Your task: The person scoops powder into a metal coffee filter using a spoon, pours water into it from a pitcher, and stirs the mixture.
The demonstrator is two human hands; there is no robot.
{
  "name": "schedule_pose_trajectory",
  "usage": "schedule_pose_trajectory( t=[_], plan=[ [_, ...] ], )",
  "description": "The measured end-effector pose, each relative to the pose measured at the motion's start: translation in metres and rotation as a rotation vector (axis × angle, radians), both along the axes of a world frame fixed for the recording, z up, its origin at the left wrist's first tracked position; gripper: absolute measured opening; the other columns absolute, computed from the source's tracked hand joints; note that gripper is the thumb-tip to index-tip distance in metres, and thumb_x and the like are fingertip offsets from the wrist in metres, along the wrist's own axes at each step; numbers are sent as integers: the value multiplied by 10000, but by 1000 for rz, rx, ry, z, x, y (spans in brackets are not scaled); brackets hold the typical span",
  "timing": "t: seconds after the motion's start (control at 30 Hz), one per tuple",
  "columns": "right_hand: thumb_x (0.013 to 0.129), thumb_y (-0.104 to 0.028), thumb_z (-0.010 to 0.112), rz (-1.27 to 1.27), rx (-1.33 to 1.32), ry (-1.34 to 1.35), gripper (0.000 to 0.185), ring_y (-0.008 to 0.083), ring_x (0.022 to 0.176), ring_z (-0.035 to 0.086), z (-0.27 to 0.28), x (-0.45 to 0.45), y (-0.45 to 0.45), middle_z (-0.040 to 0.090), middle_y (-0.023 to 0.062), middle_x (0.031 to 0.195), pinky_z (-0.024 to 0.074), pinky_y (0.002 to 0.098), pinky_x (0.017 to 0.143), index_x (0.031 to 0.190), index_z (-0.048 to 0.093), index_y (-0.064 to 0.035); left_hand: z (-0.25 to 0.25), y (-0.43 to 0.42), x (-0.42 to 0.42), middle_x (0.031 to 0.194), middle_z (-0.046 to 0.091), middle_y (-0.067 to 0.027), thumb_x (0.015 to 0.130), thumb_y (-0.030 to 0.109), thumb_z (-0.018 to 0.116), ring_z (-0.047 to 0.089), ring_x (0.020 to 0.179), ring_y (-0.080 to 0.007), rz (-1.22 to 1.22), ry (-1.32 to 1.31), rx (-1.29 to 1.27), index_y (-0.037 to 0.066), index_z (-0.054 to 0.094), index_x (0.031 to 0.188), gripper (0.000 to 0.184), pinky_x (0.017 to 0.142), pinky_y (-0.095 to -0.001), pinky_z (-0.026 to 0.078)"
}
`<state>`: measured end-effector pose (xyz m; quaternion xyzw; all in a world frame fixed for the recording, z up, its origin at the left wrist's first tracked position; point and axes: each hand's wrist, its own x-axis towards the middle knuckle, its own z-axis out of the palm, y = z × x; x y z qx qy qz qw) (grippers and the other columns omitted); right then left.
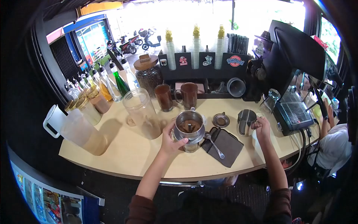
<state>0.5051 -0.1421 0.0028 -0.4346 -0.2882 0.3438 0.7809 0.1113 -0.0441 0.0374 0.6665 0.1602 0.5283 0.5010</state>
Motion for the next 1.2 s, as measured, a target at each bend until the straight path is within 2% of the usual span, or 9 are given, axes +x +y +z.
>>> schedule_pose_trajectory(
  t=[0.2, 0.3, 0.37, 0.43, 0.53, 0.63, 0.93, 1.03, 1.2],
  plan=[
    [906, -101, 558, -53, -27, -29, 136, 131, 667, 486, 4, -23, -25, 483, 15, 701, 414, 294, 665, 790, 487, -87, -4, 3, 1, 1212, 562, -129, 631, 357, 796, 527, 1148, -230, -15, -25, 19, -38, 532, 1237, 770, 1024, -357, 362],
    [884, -84, 594, -260, -100, -307, 71, 128, 763, 502, 21, -39, -34, 508, 24, 798, 403, 266, 717, 887, 525, -66, -4, 3, 0, 1208, 564, -129, 633, 359, 796, 526, 1147, -230, -11, -21, 9, -34, 535, 1235, 765, 1022, -357, 363],
    [818, 2, 632, -653, -40, -936, 144, 145, 789, 543, 28, -49, -37, 549, 43, 829, 427, 288, 709, 890, 520, -53, -9, 7, -1, 1204, 565, -129, 631, 364, 797, 525, 1151, -232, 0, -12, 19, -31, 540, 1230, 762, 1023, -358, 361],
    [786, 51, 624, -301, 47, -1119, 155, 164, 713, 568, 37, -79, -44, 579, 72, 807, 449, 286, 652, 883, 548, -42, -2, 3, 0, 1202, 566, -129, 629, 369, 797, 523, 1154, -233, 1, -16, 10, -31, 542, 1228, 764, 1025, -360, 358],
    [801, -93, 677, 274, -310, -1213, 158, 251, 620, 571, 48, -140, -46, 565, 120, 732, 460, 336, 559, 889, 562, -32, -2, -1, 0, 1207, 563, -129, 628, 378, 798, 519, 1158, -234, 16, -2, 0, -30, 545, 1226, 766, 1027, -363, 354],
    [825, -198, 656, 261, -348, -1548, 247, 384, 743, 632, 37, -167, -35, 604, 183, 784, 516, 450, 643, 918, 548, 4, -2, 1, 1, 1220, 554, -127, 629, 385, 799, 519, 1159, -233, 25, -2, 27, -28, 537, 1232, 776, 1027, -365, 354],
    [816, -128, 531, 211, -533, -1846, 196, 384, 648, 656, 31, -187, -22, 640, 234, 791, 532, 466, 565, 909, 543, 44, 16, 0, 1, 1153, 583, -122, 615, 319, 826, 534, 1138, -228, 126, 9, 184, -14, 512, 1236, 772, 1012, -368, 375],
    [795, -92, 514, 164, -614, -1873, 206, 327, 665, 678, 31, -195, -21, 648, 202, 778, 551, 404, 532, 933, 564, 52, 36, -11, -1, 1095, 615, -121, 579, 328, 855, 560, 1110, -244, 164, 93, 155, -8, 530, 1209, 784, 990, -381, 397],
    [794, -90, 517, 164, -667, -1798, 196, 355, 691, 671, 36, -198, -24, 648, 223, 784, 551, 432, 590, 931, 565, 42, 71, -26, 1, 1072, 658, -128, 564, 302, 880, 627, 1018, -263, 245, 371, 246, 8, 571, 1130, 709, 932, -382, 460]
  ],
)
